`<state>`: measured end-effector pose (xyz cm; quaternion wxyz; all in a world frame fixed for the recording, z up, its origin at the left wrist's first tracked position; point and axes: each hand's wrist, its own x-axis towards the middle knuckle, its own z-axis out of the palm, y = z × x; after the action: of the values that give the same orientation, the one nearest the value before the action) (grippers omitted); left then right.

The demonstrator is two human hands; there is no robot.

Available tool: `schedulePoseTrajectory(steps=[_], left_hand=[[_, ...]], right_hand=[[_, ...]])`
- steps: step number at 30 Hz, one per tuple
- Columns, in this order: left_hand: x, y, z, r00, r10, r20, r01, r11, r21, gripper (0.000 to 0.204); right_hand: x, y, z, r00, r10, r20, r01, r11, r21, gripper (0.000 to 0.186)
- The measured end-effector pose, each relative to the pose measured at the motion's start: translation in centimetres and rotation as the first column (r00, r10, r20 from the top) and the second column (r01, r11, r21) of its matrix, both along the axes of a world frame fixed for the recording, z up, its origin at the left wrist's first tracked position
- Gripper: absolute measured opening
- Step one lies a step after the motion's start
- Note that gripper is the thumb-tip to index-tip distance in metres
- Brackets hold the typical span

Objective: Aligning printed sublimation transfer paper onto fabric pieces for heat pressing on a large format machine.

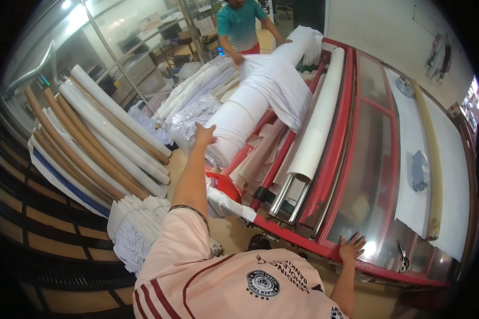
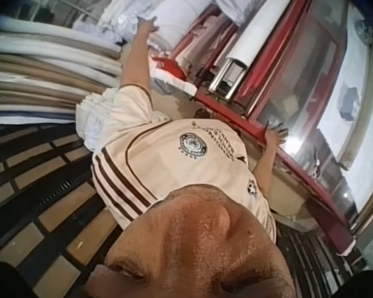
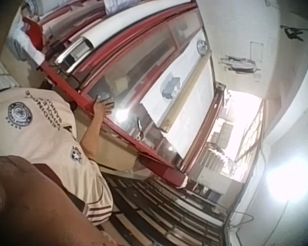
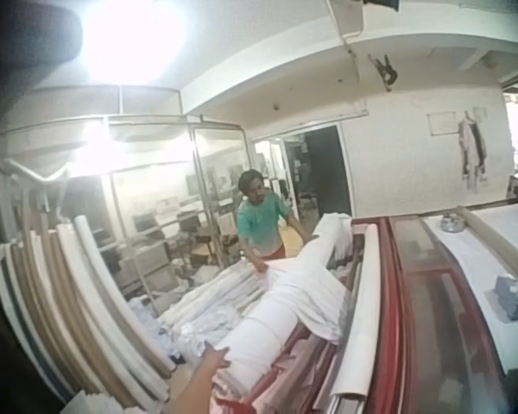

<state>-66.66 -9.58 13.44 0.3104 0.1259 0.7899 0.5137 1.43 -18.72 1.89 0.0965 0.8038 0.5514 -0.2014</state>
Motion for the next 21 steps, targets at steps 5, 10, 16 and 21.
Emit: schedulePoseTrajectory(steps=[5,10,16,21], left_hand=[[3.6,-6.3,-6.6,0.729,-0.165,-0.665,0.274,0.96,0.063,0.07],[18.8,-12.4,-14.2,0.697,-0.443,-0.564,0.469,0.876,-0.109,0.044],[21.6,-14.2,-14.2,0.369,-0.674,-0.64,0.576,0.706,-0.411,0.044],[21.3,-13.5,-13.6,0.36,-0.72,-0.593,0.581,0.67,-0.461,0.042]], right_hand=[[-1.9,1.0,0.1,0.998,0.061,-0.018,-0.06,0.998,0.031,0.089],[-1.3,0.7,0.0,0.999,0.037,-0.003,-0.037,0.999,0.005,0.09],[-1.5,1.0,0.1,0.999,0.04,0.005,-0.041,0.999,0.022,0.09],[-1.6,1.0,0.1,0.999,0.037,-0.01,-0.036,0.999,0.027,0.089]])
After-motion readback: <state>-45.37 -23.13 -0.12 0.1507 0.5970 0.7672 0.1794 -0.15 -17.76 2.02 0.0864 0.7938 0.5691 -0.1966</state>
